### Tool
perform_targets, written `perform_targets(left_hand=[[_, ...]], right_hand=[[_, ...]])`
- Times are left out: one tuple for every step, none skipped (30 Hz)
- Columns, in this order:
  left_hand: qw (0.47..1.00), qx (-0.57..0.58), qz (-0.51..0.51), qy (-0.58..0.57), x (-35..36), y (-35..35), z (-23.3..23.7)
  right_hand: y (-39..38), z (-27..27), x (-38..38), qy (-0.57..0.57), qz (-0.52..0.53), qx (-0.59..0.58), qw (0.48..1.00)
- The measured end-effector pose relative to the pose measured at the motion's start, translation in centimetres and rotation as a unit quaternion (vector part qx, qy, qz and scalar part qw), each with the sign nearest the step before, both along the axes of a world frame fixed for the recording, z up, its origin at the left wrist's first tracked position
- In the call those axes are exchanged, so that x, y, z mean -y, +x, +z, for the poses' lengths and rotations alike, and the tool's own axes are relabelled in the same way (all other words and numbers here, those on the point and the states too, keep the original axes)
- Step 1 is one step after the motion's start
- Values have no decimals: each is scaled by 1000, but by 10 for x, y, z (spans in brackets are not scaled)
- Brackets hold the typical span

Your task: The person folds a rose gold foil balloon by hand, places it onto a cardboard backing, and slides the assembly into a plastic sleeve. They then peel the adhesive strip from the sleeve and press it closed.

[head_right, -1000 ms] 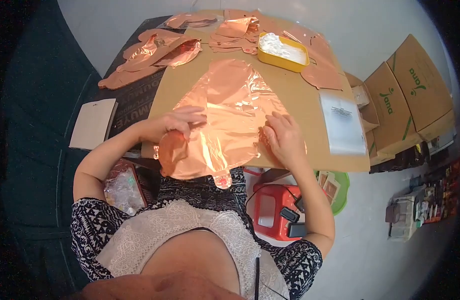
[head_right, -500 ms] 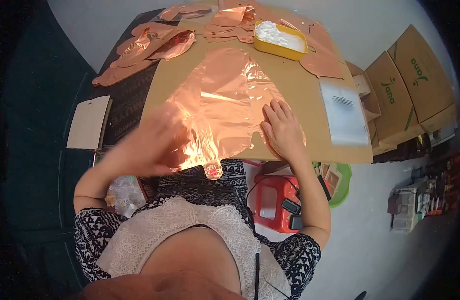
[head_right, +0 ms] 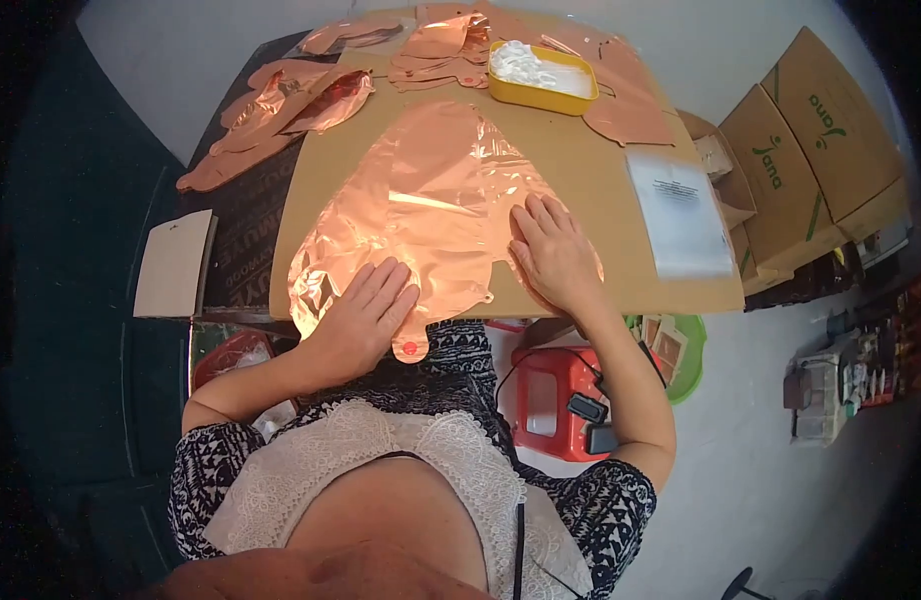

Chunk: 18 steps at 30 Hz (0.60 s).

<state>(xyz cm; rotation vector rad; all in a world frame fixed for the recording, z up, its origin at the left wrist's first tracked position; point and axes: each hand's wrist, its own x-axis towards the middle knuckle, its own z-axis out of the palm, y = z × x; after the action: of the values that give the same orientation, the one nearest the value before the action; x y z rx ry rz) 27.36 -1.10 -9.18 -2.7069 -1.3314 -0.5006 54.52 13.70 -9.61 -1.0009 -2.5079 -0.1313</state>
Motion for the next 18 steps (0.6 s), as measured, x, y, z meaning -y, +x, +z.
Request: perform_targets(left_hand=[[1000,-2,2,-2,0,-3,1],[1000,-4,4,-4,-1,-6,1],[1000,-8,10,-8,-1,-8,3],[1000,-11,15,-11,-1,-11,4],[1000,-15,21,-15,-1,-13,6],[999,-17,24,-15,-1,-15,7],[999,-19,27,-14,-2,-16,8],[999,-20,30,-15,-1,-18,9],[999,-22,33,-17,-1,-20,11],[999,-23,36,-20,-1,-21,13],[999,-24,38,-23,0,-23,13],[999,-24,39,-25,0,-24,13],[999,-25,39,-27,1,-26,12],[998,-25,40,-29,1,-27,12],[998,-25,38,-34,1,-28,12],[998,-25,36,-38,2,-29,13],[998,-25,33,-43,3,-29,12],[998,-27,32,-45,3,-30,12]], right_hand=[[-2,1,-1,-2,1,2,1000],[-4,3,-3,-4,3,4,1000],[-6,3,-5,-2,6,7,1000],[-9,3,-8,0,9,10,1000],[-11,4,-10,2,11,14,1000],[-14,4,-11,4,11,17,1000],[-17,5,-12,7,12,20,1000],[-18,5,-13,8,12,23,1000],[-19,5,-14,2,14,23,1000],[-19,4,-15,-4,16,22,1000],[-19,4,-16,-10,18,22,1000],[-17,3,-17,-26,18,5,999],[-13,1,-18,-43,18,-12,999],[-10,1,-20,-59,18,-29,998],[-6,1,-21,-56,19,-24,998],[-1,2,-20,-54,21,-20,998],[2,4,-18,-52,22,-15,998],[4,6,-16,-67,26,-9,997]])
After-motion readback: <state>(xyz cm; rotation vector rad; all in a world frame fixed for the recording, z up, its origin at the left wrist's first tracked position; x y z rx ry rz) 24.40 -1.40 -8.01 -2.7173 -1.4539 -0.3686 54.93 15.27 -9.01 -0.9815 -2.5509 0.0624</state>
